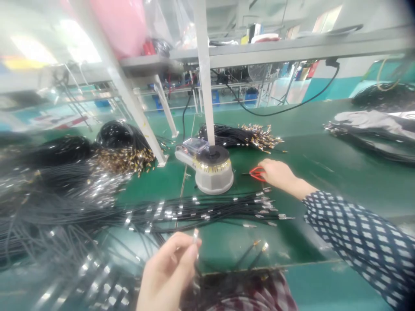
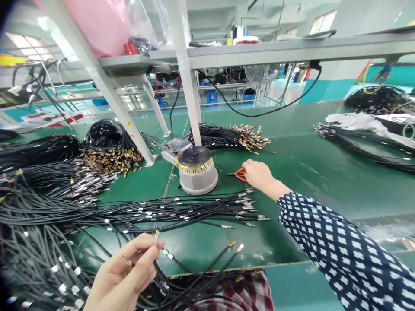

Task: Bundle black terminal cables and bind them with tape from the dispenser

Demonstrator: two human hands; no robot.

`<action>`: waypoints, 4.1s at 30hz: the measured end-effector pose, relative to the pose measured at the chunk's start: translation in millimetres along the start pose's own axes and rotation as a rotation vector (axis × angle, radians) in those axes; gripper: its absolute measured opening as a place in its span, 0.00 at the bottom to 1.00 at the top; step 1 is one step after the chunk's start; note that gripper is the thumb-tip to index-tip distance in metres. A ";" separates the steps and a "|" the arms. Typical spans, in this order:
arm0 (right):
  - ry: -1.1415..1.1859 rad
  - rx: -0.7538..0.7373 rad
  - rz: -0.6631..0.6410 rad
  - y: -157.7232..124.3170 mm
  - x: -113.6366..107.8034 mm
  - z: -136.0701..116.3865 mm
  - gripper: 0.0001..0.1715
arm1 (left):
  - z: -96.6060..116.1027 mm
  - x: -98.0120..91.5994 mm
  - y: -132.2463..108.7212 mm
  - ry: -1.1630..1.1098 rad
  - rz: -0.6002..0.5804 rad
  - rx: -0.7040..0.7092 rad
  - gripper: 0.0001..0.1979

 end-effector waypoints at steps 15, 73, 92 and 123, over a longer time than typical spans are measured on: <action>1.480 -0.225 -0.678 -94.3 115.1 -137.4 0.17 | -14.9 22.5 14.3 -0.412 -0.106 -0.046 0.10; 1.173 -0.251 -0.316 -93.4 90.8 -164.2 0.14 | -10.1 12.3 3.6 -0.185 0.102 -0.030 0.09; 1.148 -0.273 -0.280 -91.2 95.8 -166.9 0.14 | -9.1 8.0 7.8 -0.210 0.122 0.009 0.08; 1.261 -0.260 -0.355 -91.2 116.1 -163.7 0.13 | -18.5 9.7 8.9 -0.371 0.052 -0.071 0.10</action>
Point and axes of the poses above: each hand's wrist, its own y-axis towards the middle knuckle, its own x-axis out of the palm, z = x × y, the point moved 9 cm from there along y, towards the middle knuckle, and after that the axes turned 14 degrees about -z, right-handed, at the moved point
